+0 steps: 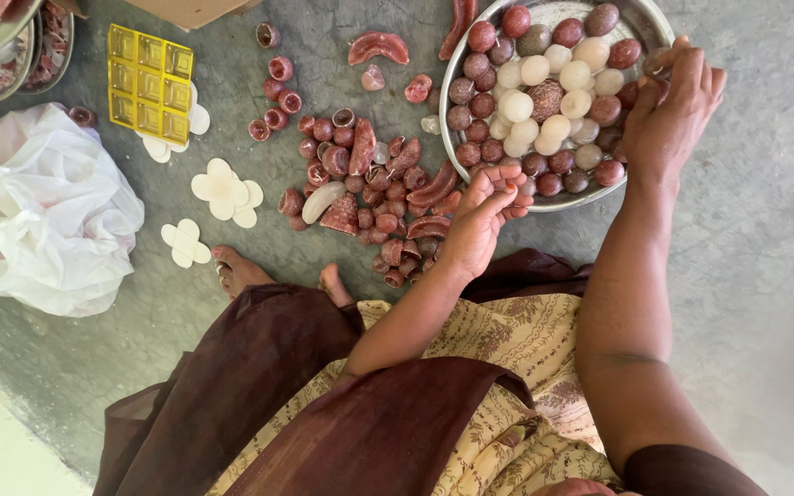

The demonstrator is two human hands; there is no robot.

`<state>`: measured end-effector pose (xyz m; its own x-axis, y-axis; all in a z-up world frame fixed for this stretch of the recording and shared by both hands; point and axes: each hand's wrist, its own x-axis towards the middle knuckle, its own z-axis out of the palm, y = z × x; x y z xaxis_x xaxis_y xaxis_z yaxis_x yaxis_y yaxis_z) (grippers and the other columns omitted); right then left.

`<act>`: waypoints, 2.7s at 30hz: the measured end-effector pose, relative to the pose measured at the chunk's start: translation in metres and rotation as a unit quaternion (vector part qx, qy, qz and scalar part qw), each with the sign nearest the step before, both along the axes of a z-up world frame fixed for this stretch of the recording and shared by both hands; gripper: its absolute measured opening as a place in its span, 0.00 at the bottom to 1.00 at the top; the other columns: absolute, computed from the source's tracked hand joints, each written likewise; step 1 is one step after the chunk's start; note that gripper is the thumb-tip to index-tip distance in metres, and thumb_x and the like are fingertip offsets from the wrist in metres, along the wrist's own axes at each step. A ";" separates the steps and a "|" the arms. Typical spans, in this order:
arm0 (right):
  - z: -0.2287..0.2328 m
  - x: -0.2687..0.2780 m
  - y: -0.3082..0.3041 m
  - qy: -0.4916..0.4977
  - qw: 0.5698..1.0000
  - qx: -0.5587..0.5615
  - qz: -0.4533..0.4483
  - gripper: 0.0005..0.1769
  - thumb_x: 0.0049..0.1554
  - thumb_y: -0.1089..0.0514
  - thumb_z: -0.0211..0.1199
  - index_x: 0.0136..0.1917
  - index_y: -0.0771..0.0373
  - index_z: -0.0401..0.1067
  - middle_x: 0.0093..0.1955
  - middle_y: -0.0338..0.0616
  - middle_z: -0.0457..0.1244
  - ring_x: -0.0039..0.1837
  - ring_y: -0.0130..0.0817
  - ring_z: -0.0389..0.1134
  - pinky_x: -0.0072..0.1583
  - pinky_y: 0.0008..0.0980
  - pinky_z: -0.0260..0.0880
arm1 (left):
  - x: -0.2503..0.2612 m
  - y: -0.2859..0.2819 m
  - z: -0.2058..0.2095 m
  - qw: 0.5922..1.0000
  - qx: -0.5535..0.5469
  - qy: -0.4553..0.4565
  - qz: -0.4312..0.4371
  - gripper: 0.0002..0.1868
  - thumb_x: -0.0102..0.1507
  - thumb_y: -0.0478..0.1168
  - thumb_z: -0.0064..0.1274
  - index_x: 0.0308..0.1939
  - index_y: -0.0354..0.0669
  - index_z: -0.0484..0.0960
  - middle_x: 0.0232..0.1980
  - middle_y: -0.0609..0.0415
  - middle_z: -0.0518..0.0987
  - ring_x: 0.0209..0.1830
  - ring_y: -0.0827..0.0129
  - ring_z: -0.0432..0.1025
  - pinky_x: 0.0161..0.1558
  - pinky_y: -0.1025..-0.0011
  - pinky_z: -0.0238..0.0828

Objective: The person sits on the floor and peels reddish-brown fruits by hand, removing the outer skin to reveal the white interior. The peeled fruits are placed into a metal bowl, while the discarded skins accumulate on the floor.

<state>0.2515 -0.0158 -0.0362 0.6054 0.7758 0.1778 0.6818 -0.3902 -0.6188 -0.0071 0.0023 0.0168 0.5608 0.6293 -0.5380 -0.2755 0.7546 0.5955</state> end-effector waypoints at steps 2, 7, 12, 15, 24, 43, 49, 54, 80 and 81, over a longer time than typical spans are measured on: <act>-0.003 -0.002 0.001 0.003 1.000 -0.015 -0.011 0.28 0.53 0.78 0.55 0.66 0.66 0.69 0.61 0.40 0.67 0.62 0.45 0.59 0.68 0.46 0.57 | -0.002 0.000 -0.002 1.000 0.005 0.005 -0.002 0.14 0.73 0.37 0.48 0.62 0.41 0.73 0.59 0.52 0.75 0.53 0.68 0.72 0.56 0.67 0.69; -0.003 -0.005 0.004 0.013 0.999 -0.037 -0.025 0.26 0.53 0.77 0.56 0.63 0.63 0.71 0.61 0.36 0.68 0.64 0.42 0.58 0.68 0.49 0.54 | -0.005 -0.003 -0.008 1.000 -0.001 0.029 -0.006 0.13 0.72 0.38 0.48 0.60 0.42 0.75 0.57 0.53 0.75 0.52 0.69 0.73 0.55 0.68 0.69; -0.014 -0.002 0.003 0.004 0.997 -0.063 -0.049 0.24 0.53 0.74 0.58 0.62 0.62 0.71 0.56 0.36 0.68 0.62 0.45 0.57 0.67 0.55 0.54 | 0.000 -0.008 -0.012 0.998 0.018 0.048 -0.032 0.11 0.72 0.41 0.50 0.57 0.41 0.76 0.55 0.52 0.76 0.50 0.69 0.73 0.54 0.69 0.71; -0.028 0.006 0.000 0.000 0.996 -0.073 -0.049 0.23 0.52 0.74 0.57 0.60 0.60 0.71 0.56 0.37 0.69 0.65 0.45 0.58 0.68 0.62 0.51 | 0.004 -0.011 -0.018 0.996 0.027 0.068 -0.048 0.11 0.72 0.42 0.51 0.56 0.40 0.76 0.53 0.52 0.77 0.49 0.69 0.73 0.54 0.69 0.71; -0.035 0.015 -0.007 -0.014 0.999 0.023 0.038 0.25 0.49 0.73 0.58 0.60 0.67 0.69 0.59 0.53 0.65 0.64 0.50 0.65 0.65 0.57 0.60 | -0.008 -0.006 -0.014 0.940 0.266 0.185 -0.109 0.14 0.69 0.39 0.54 0.57 0.40 0.75 0.52 0.51 0.75 0.49 0.72 0.73 0.51 0.72 0.74; 0.007 -0.007 0.000 0.176 0.979 0.026 0.102 0.14 0.67 0.71 0.55 0.66 0.73 0.68 0.63 0.55 0.68 0.63 0.43 0.71 0.62 0.41 0.72 | -0.192 0.247 -0.044 0.476 0.425 0.770 -0.013 0.43 0.53 0.67 0.66 0.65 0.53 0.72 0.60 0.44 0.68 0.59 0.41 0.64 0.46 0.39 0.63; -0.008 -0.003 -0.007 0.174 0.981 0.005 0.090 0.16 0.65 0.73 0.55 0.66 0.70 0.69 0.62 0.51 0.69 0.61 0.39 0.72 0.64 0.37 0.73 | -0.201 0.272 -0.100 0.483 0.564 0.670 -0.023 0.25 0.62 0.61 0.65 0.55 0.58 0.73 0.58 0.52 0.72 0.59 0.48 0.70 0.49 0.52 0.76; -0.011 0.001 -0.008 0.129 0.987 0.017 0.096 0.15 0.62 0.75 0.54 0.62 0.71 0.69 0.58 0.53 0.68 0.56 0.41 0.70 0.60 0.38 0.74 | -0.200 0.280 -0.104 0.432 0.596 0.671 -0.085 0.25 0.58 0.51 0.64 0.57 0.57 0.74 0.53 0.50 0.75 0.45 0.47 0.74 0.40 0.54 0.77; 0.070 -0.049 0.024 0.335 0.890 0.050 0.306 0.23 0.60 0.67 0.74 0.66 0.63 0.73 0.58 0.45 0.67 0.56 0.30 0.69 0.54 0.26 0.73 | -0.047 0.091 0.031 0.972 -0.098 -0.216 0.005 0.38 0.63 0.39 0.53 0.78 0.51 0.61 0.61 0.41 0.78 0.38 0.58 0.78 0.22 0.74 0.74; 0.076 -0.052 0.027 0.364 0.865 0.036 0.343 0.25 0.57 0.65 0.74 0.67 0.62 0.73 0.61 0.45 0.66 0.58 0.30 0.69 0.54 0.25 0.75 | -0.040 0.079 0.025 0.975 -0.098 -0.196 -0.020 0.38 0.65 0.39 0.52 0.80 0.51 0.60 0.59 0.40 0.78 0.38 0.58 0.78 0.26 0.72 0.74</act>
<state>0.1999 0.0114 0.0396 -0.0212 0.9998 0.0062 0.1559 0.0095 -0.9877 -0.0468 0.0816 0.0416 0.7697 0.5090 -0.3853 -0.4209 0.8584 0.2931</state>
